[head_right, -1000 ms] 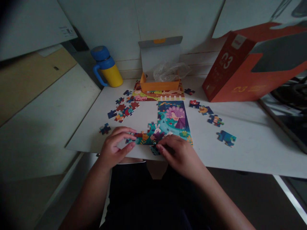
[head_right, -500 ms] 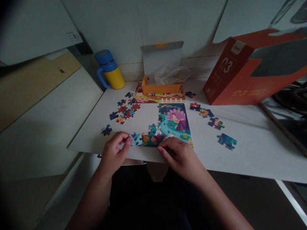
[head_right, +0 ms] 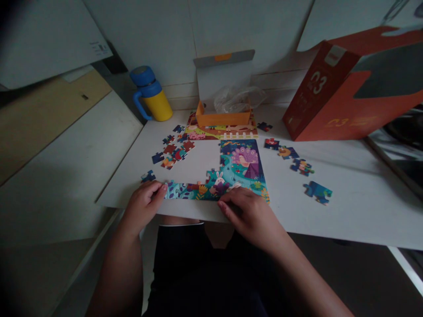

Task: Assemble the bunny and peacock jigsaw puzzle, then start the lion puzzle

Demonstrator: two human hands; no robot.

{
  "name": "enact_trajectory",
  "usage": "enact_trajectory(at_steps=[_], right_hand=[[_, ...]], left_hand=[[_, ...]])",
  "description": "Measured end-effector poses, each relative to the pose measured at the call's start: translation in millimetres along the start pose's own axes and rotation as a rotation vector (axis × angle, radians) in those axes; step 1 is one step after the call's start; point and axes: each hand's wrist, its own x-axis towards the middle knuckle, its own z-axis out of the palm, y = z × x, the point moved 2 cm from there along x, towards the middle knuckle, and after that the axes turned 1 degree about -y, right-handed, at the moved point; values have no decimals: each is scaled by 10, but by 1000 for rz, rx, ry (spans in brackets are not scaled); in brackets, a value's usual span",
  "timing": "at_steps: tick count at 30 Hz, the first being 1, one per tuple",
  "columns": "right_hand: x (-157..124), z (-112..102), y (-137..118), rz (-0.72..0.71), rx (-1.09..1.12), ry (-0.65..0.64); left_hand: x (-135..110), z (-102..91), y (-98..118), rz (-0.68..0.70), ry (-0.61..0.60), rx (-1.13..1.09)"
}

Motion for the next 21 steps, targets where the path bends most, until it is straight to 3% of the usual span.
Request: enact_trajectory(at_steps=[14,21], right_hand=[[3,-1,-8,2,-1,0],[4,9,-15,-2,2,4]], left_hand=[[17,-45,-71,27,-20,35],[13,12,-28,24,49,72]])
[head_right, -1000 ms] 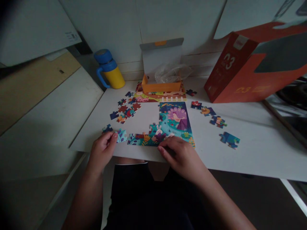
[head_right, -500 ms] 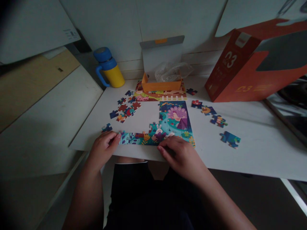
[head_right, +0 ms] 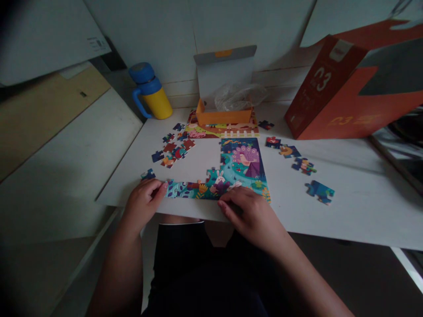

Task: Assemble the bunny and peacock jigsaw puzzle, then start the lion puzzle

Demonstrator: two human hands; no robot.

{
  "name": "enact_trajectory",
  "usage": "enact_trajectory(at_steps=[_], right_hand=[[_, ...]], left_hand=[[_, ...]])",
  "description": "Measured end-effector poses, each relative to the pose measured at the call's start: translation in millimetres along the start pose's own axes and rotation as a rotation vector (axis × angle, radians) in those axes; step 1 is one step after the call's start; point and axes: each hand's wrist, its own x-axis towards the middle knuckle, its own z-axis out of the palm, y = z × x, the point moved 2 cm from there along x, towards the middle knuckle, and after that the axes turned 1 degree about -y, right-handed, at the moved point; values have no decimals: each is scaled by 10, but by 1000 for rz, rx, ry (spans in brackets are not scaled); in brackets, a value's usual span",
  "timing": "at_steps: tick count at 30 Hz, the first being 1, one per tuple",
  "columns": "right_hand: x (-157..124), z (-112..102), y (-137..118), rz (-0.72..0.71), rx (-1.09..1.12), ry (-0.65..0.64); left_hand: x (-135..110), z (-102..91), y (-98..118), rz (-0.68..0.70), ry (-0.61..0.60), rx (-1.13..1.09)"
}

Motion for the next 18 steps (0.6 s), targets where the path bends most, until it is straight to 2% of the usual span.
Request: enact_trajectory(at_steps=[4,18], right_hand=[[-3,0,-4,-4,-9,0],[10,7,-3,11,-22,-10]], left_hand=[[7,2,34,0,35,20],[11,65,28,49,44,175]])
